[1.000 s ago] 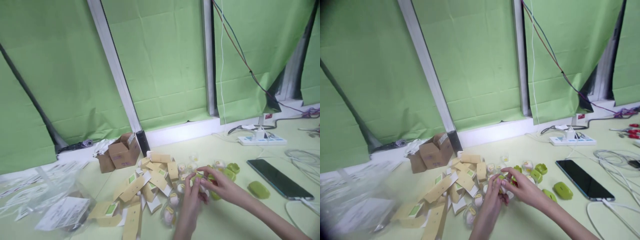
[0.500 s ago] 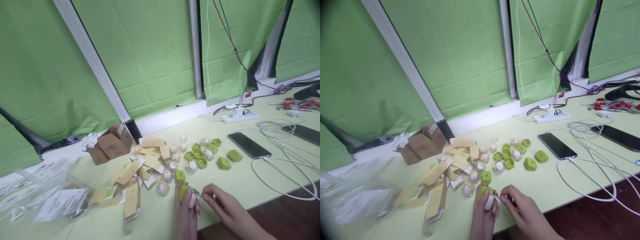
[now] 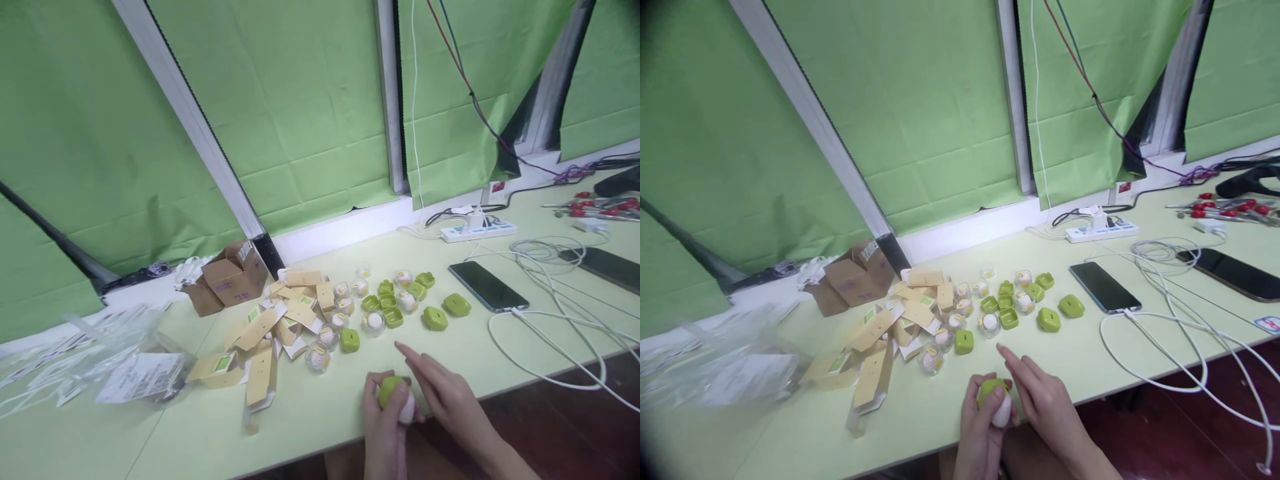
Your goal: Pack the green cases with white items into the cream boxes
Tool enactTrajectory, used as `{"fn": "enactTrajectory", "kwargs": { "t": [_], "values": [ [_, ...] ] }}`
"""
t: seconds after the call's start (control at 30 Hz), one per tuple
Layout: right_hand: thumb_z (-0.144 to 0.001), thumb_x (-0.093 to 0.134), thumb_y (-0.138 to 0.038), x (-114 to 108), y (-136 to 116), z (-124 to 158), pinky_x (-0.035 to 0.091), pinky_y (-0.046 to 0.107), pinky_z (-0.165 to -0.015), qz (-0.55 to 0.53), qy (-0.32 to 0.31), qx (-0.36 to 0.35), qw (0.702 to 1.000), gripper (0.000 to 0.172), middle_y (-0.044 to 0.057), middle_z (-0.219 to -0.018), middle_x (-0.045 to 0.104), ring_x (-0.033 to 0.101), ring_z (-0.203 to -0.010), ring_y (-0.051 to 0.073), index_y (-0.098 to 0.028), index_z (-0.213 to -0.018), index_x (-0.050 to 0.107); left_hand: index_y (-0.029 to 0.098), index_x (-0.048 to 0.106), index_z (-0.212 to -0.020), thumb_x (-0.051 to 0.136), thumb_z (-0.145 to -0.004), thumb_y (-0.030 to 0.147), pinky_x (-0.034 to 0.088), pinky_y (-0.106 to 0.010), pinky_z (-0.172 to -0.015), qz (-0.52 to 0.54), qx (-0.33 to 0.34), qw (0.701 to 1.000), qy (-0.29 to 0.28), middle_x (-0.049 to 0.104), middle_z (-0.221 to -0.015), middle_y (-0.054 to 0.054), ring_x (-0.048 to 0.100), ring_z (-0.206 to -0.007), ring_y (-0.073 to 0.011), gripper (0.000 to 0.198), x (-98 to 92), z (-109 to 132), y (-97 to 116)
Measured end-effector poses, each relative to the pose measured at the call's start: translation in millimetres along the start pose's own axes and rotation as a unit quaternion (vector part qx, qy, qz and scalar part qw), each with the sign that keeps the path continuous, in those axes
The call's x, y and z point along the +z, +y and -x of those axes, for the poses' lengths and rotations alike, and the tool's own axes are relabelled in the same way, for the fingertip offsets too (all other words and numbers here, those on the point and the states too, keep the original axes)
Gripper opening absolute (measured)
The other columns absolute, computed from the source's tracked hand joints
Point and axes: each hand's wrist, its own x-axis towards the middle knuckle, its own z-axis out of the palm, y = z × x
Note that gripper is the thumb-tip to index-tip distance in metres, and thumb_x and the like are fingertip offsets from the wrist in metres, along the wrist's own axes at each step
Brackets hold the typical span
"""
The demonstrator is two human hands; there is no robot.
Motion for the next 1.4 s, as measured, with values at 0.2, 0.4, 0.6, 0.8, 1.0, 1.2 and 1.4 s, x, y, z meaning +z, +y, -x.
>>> {"fn": "enactTrajectory", "kwargs": {
  "t": [0.2, 0.4, 0.6, 0.8, 1.0, 1.2, 1.4],
  "values": [
    [-0.093, 0.036, -0.031, -33, -15, -13, 0.049, 0.023, -0.063, -0.002, -0.064, -0.032, 0.997, 0.036, 0.004, -0.080, 0.061, 0.061, -0.069, 0.015, -0.025, -0.124, 0.054, 0.020, 0.055, -0.087, 0.076, -0.057, 0.044, 0.042, -0.022, -0.043, 0.058, -0.011, 0.995, 0.077, 0.063, -0.081, -0.004, 0.060, -0.059, -0.0150, 0.044, -4.0, 5, -16],
    [-0.093, 0.034, -0.019, -26, -21, 13, 0.048, 0.022, -0.063, 0.043, -0.151, -0.089, 0.984, 0.043, 0.003, -0.080, 0.063, 0.062, -0.070, 0.014, -0.027, -0.134, 0.040, 0.015, 0.059, -0.094, 0.075, -0.063, 0.034, 0.045, -0.022, -0.054, 0.088, 0.064, 0.992, 0.068, 0.063, -0.086, -0.007, 0.057, -0.066, -0.0129, 0.040, 7.5, 13, 2],
    [-0.092, 0.031, -0.017, -24, -21, 21, 0.048, 0.023, -0.059, 0.082, -0.152, -0.120, 0.978, 0.047, 0.002, -0.079, 0.062, 0.063, -0.069, 0.015, -0.027, -0.139, 0.032, 0.015, 0.059, -0.090, 0.072, -0.067, 0.036, 0.042, -0.021, -0.050, 0.074, 0.068, 0.993, 0.063, 0.058, -0.080, -0.004, 0.051, -0.061, -0.0104, 0.034, 7.5, 23, -1],
    [-0.088, 0.028, -0.010, -16, -21, 27, 0.049, 0.023, -0.054, 0.112, -0.084, -0.139, 0.980, 0.052, 0.004, -0.081, 0.064, 0.065, -0.065, 0.016, -0.025, -0.137, 0.035, 0.015, 0.056, -0.094, 0.067, -0.072, 0.038, 0.033, -0.018, -0.043, 0.038, 0.075, 0.996, 0.023, 0.055, -0.073, -0.001, 0.044, -0.056, -0.0085, 0.033, 9.6, 26, -4],
    [-0.088, 0.029, -0.011, -2, -17, 22, 0.053, 0.023, -0.060, 0.083, 0.016, -0.099, 0.991, 0.054, 0.007, -0.092, 0.066, 0.066, -0.074, 0.017, -0.026, -0.139, 0.032, 0.017, 0.055, -0.101, 0.059, -0.079, 0.031, 0.040, -0.019, -0.056, 0.024, 0.111, 0.993, 0.037, 0.057, -0.091, -0.004, 0.048, -0.067, -0.0094, 0.026, 24.7, 20, 4],
    [-0.088, 0.030, -0.011, 3, -8, -23, 0.052, 0.023, -0.060, 0.053, 0.075, -0.069, 0.993, 0.049, 0.005, -0.087, 0.066, 0.064, -0.066, 0.015, -0.025, -0.133, 0.042, 0.015, 0.053, -0.110, 0.060, -0.077, 0.027, 0.039, -0.020, -0.056, 0.019, 0.136, 0.990, -0.010, 0.058, -0.087, -0.005, 0.048, -0.064, -0.0089, 0.036, 44.3, -20, 32],
    [-0.089, 0.033, -0.018, 5, 4, -83, 0.052, 0.027, -0.076, -0.001, 0.075, -0.050, 0.996, 0.043, 0.006, -0.118, 0.062, 0.062, -0.099, 0.019, -0.026, -0.130, 0.046, 0.019, 0.032, -0.133, 0.064, -0.070, 0.021, 0.035, -0.019, -0.049, -0.035, 0.100, 0.992, -0.072, 0.050, -0.064, 0.004, 0.043, -0.053, -0.0077, 0.071, 47.7, -69, 72]
  ]
}}
